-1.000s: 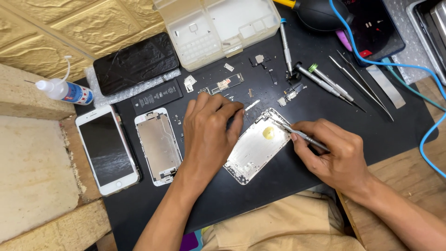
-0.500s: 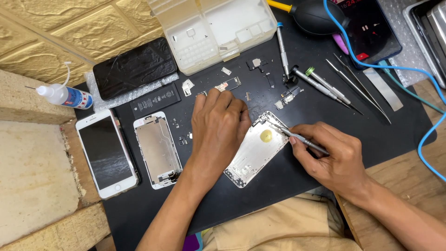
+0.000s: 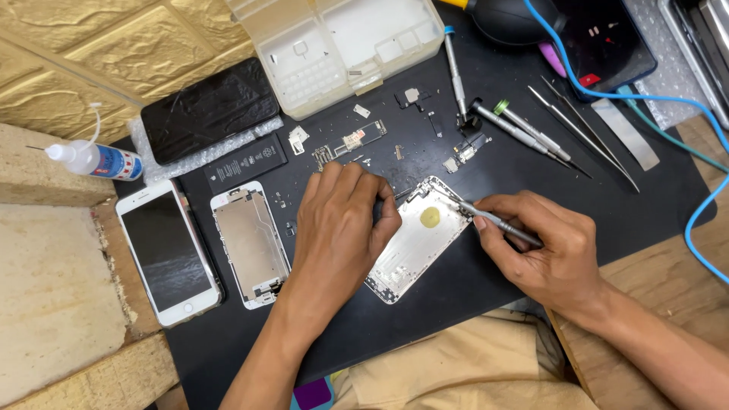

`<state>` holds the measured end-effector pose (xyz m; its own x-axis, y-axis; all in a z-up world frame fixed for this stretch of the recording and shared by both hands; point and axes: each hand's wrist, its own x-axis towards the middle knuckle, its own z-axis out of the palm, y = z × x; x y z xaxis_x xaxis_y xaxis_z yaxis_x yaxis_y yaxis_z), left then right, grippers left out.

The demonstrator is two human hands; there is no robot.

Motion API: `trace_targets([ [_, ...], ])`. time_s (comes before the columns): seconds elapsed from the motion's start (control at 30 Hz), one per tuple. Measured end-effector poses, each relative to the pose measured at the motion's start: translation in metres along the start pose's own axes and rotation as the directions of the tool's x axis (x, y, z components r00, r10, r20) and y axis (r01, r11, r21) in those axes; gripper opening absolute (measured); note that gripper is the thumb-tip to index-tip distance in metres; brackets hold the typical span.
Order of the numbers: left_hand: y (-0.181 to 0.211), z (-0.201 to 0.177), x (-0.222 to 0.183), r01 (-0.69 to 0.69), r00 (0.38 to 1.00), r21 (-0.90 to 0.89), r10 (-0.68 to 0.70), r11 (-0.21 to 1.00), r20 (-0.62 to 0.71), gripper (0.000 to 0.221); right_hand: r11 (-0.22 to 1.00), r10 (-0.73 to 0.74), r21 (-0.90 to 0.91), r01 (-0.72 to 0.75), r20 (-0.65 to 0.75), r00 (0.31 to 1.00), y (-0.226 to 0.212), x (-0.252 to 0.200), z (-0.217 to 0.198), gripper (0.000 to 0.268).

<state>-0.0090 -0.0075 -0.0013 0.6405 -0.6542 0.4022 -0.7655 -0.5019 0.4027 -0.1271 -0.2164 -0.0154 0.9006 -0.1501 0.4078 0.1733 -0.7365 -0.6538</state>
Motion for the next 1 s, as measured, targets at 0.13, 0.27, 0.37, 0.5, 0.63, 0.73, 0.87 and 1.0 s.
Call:
trace_targets([
  [0.13, 0.002, 0.0, -0.001, -0.033, 0.999, 0.067, 0.034, 0.997, -0.014, 0.011, 1.0, -0.025, -0.006, 0.025, -0.004, 1.0, 0.0, -0.001, 0.0, 0.004],
  [0.27, 0.007, -0.003, 0.0, -0.022, 1.0, 0.004, 0.022, 1.0, -0.002, 0.009, 1.0, 0.031, 0.003, -0.03, -0.012, 0.999, 0.001, -0.002, 0.001, 0.006],
  [0.37, 0.006, -0.006, 0.0, 0.025, 1.0, -0.045, -0.025, 0.999, -0.005, 0.008, 0.999, 0.041, -0.03, -0.041, -0.003, 0.999, 0.001, 0.001, -0.003, 0.009],
  [0.5, 0.003, -0.008, 0.001, 0.111, 0.991, -0.096, -0.118, 0.989, -0.066, 0.011, 0.991, 0.093, -0.102, -0.087, 0.05, 0.994, 0.006, 0.009, -0.011, 0.013],
  [0.63, -0.003, -0.01, 0.002, 0.133, 0.977, -0.105, -0.148, 0.986, -0.153, 0.013, 0.991, 0.021, -0.132, 0.003, 0.183, 0.983, 0.002, 0.023, -0.015, 0.016],
  [0.73, -0.006, -0.011, 0.003, 0.172, 0.961, -0.107, -0.19, 0.979, -0.2, 0.01, 0.982, -0.057, -0.154, 0.112, 0.323, 0.945, -0.004, 0.038, -0.016, 0.023],
  [0.87, -0.01, -0.008, 0.002, 0.147, 0.953, -0.109, -0.17, 0.983, -0.251, 0.009, 0.909, -0.051, -0.329, 0.257, 0.523, 0.851, -0.006, 0.053, -0.01, 0.047],
  [1.0, -0.011, -0.005, 0.001, 0.129, 0.953, -0.098, -0.15, 0.987, -0.262, 0.009, 0.805, -0.043, -0.453, 0.384, 0.6, 0.799, 0.0, 0.058, -0.007, 0.055],
])
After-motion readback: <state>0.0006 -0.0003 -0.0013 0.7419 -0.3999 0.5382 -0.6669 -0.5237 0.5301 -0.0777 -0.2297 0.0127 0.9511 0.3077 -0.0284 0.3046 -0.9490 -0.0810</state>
